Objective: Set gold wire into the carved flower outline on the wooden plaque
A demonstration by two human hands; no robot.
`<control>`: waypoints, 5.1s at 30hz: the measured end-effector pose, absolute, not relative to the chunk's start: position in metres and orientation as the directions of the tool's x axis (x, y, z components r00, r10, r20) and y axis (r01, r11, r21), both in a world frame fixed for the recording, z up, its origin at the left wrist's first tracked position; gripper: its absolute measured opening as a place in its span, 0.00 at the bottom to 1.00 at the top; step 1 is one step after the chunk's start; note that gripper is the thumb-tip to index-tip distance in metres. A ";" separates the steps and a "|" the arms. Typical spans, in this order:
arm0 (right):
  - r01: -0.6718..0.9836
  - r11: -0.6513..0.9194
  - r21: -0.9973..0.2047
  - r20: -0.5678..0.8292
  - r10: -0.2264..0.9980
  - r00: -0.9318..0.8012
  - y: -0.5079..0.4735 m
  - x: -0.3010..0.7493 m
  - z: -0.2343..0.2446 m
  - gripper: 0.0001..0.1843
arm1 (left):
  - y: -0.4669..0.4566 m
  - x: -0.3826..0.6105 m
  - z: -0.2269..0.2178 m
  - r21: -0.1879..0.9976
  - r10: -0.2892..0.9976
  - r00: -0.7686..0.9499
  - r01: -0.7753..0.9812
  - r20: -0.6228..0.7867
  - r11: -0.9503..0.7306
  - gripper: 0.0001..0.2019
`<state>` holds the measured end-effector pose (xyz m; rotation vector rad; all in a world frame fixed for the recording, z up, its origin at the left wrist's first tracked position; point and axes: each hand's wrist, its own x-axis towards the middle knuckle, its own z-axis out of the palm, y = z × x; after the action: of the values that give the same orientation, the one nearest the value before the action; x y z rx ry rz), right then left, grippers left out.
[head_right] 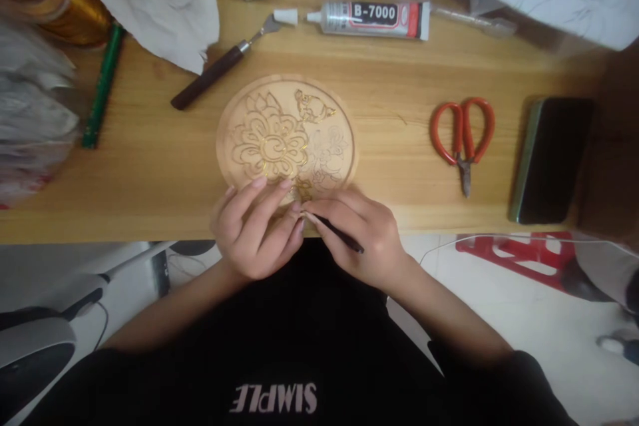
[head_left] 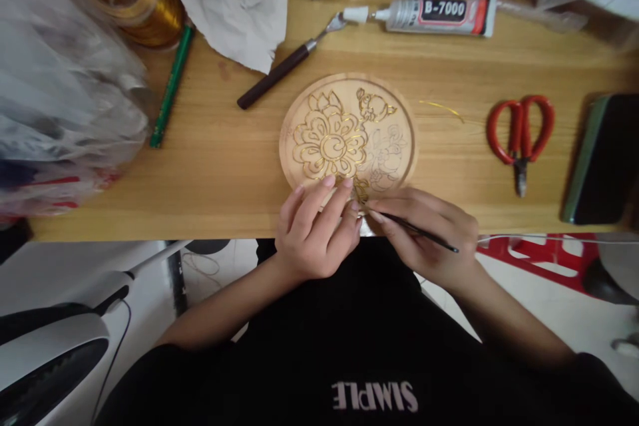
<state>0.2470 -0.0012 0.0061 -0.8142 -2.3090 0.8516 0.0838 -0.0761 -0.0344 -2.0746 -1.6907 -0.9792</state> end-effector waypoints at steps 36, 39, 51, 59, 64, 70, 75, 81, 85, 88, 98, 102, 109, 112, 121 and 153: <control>0.248 0.487 -0.838 0.325 0.809 -0.490 -0.007 0.255 -0.012 0.17 | -0.076 0.083 -0.032 0.140 0.754 0.133 0.948 0.643 -0.286 0.14; 0.243 0.499 -0.832 0.334 0.800 -0.498 -0.008 0.256 -0.013 0.19 | -0.076 0.083 -0.032 0.138 0.756 0.143 0.945 0.638 -0.295 0.14; 0.208 0.570 -0.795 0.363 0.721 -0.590 -0.005 0.254 -0.014 0.18 | -0.077 0.081 -0.032 0.094 0.694 0.157 0.946 0.703 -0.309 0.11; 0.219 0.481 -0.849 0.314 0.792 -0.524 -0.007 0.253 -0.011 0.16 | -0.078 0.081 -0.033 0.106 0.710 0.154 0.946 0.687 -0.307 0.11; 0.259 0.400 -0.879 0.287 0.878 -0.383 -0.010 0.253 -0.006 0.18 | -0.076 0.082 -0.032 0.152 0.725 0.126 0.940 0.677 -0.305 0.08; 0.245 0.386 -0.889 0.244 0.853 -0.461 0.010 0.262 0.004 0.18 | -0.078 0.081 -0.029 0.223 0.760 0.067 0.936 0.646 -0.272 0.07; 0.262 0.431 -0.864 0.219 0.789 -0.574 0.037 0.267 0.005 0.14 | -0.086 0.069 -0.023 0.221 0.805 0.113 0.931 0.582 -0.290 0.14; 0.291 0.318 -0.902 0.099 0.810 -0.579 0.030 0.264 0.006 0.10 | -0.094 0.058 -0.020 0.285 0.848 -0.032 0.948 0.529 -0.142 0.18; 0.310 0.354 -0.882 0.090 0.775 -0.626 0.016 0.259 0.012 0.10 | -0.092 0.057 -0.024 0.280 0.843 -0.065 0.954 0.534 -0.104 0.19; 0.305 0.403 -0.863 0.105 0.734 -0.671 0.012 0.254 0.017 0.10 | -0.089 0.057 -0.025 0.265 0.850 -0.059 0.959 0.523 -0.096 0.18; 0.332 0.454 -0.827 0.110 0.710 -0.695 0.015 0.247 0.023 0.10 | -0.084 0.057 -0.018 0.242 0.870 -0.036 0.965 0.492 -0.097 0.16; 0.317 0.459 -0.830 0.157 0.737 -0.657 0.022 0.241 0.027 0.12 | -0.080 0.057 -0.020 0.229 0.888 -0.026 0.969 0.458 -0.089 0.22; 0.333 0.520 -0.787 0.151 0.685 -0.712 0.038 0.225 0.023 0.13 | -0.078 0.060 -0.023 0.172 0.892 -0.008 0.982 0.453 -0.079 0.29; 0.320 0.561 -0.764 0.162 0.646 -0.746 0.040 0.220 0.020 0.09 | -0.078 0.061 -0.024 0.149 0.892 -0.009 0.987 0.452 -0.065 0.31; 0.288 0.547 -0.786 0.145 0.616 -0.775 0.042 0.220 0.014 0.13 | -0.078 0.061 -0.027 0.144 0.887 -0.007 0.987 0.462 -0.068 0.34; 0.203 0.550 -0.810 0.158 0.538 -0.828 0.058 0.222 0.012 0.12 | -0.078 0.062 -0.025 0.170 0.889 -0.019 0.983 0.458 -0.067 0.24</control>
<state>0.2222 0.0575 0.0120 -0.6047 -2.3998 1.1808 0.0616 -0.0778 -0.0249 -2.0454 -1.9939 -0.6815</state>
